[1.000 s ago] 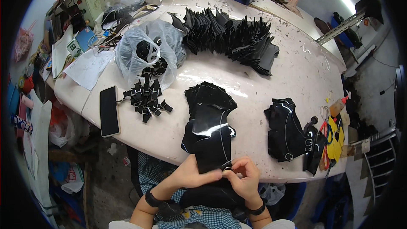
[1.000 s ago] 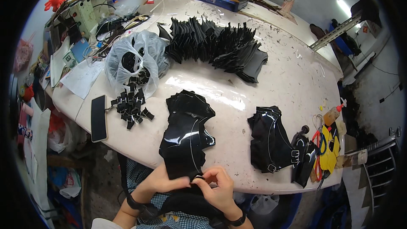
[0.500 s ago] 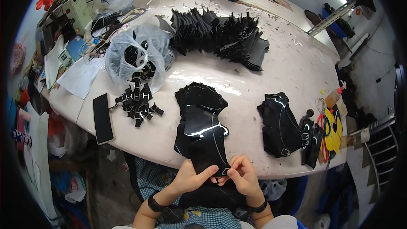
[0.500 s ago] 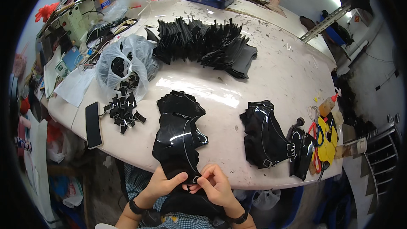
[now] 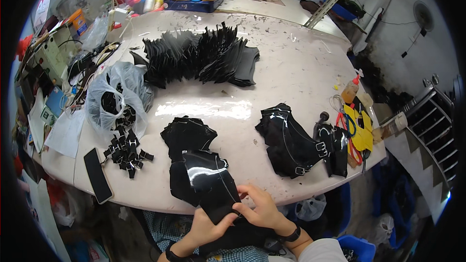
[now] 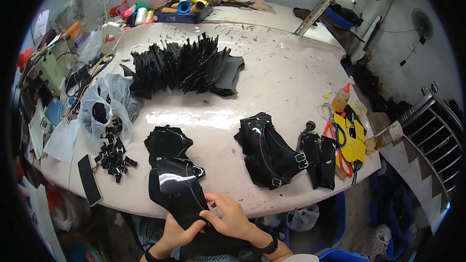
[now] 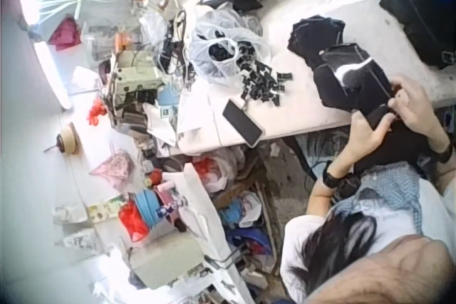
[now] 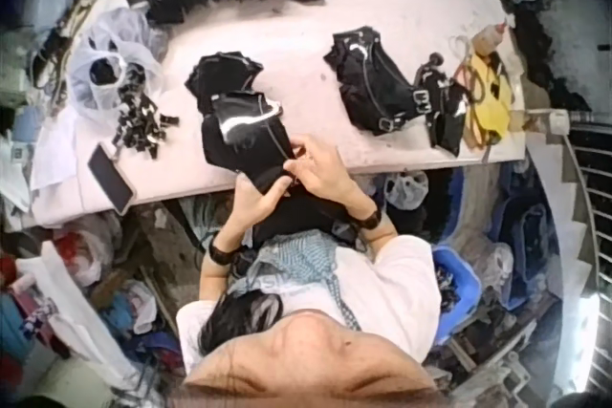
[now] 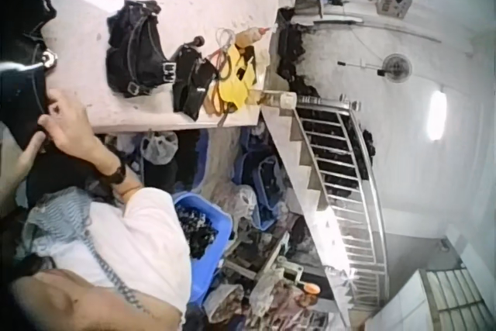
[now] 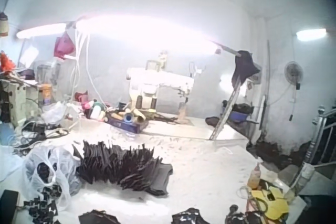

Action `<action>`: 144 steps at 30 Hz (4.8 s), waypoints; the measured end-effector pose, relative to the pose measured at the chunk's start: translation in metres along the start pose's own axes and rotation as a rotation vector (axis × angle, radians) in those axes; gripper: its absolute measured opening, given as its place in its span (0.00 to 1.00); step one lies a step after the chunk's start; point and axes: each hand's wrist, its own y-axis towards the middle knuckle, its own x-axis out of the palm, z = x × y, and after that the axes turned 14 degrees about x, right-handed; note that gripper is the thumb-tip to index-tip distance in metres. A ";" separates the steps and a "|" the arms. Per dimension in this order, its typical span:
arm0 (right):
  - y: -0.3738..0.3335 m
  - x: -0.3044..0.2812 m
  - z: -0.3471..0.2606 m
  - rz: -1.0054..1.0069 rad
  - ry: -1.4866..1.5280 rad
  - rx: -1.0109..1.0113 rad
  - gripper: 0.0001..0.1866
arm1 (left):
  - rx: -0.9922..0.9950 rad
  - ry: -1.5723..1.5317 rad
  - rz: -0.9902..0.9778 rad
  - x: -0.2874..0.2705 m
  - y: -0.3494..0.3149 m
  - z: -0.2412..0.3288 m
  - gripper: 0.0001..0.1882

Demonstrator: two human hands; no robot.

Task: Attaching small plastic buckles or clips to black shoe upper components.

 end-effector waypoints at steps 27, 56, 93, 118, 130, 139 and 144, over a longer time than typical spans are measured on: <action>0.035 -0.118 0.009 0.481 -0.227 0.074 0.16 | 0.072 0.185 -0.341 -0.003 -0.003 0.009 0.10; 0.022 -0.041 -0.013 0.353 -0.576 -0.245 0.05 | 0.199 1.211 0.466 -0.156 0.035 -0.065 0.06; 0.028 -0.127 0.031 0.661 -1.156 0.190 0.41 | -0.006 -0.291 0.489 -0.067 -0.009 0.006 0.06; 0.005 0.014 0.016 -0.989 0.789 0.671 0.23 | 0.784 0.617 -0.035 -0.037 -0.006 0.002 0.13; 0.004 0.004 0.001 -0.689 0.556 0.491 0.08 | -0.082 0.009 0.010 -0.026 -0.016 0.004 0.14; 0.004 0.002 -0.020 -0.481 0.087 0.342 0.04 | -0.225 -0.396 -0.024 -0.029 -0.018 0.003 0.15; 0.001 0.005 -0.018 -0.429 0.042 0.306 0.03 | 0.031 -0.026 0.002 -0.026 -0.013 0.007 0.09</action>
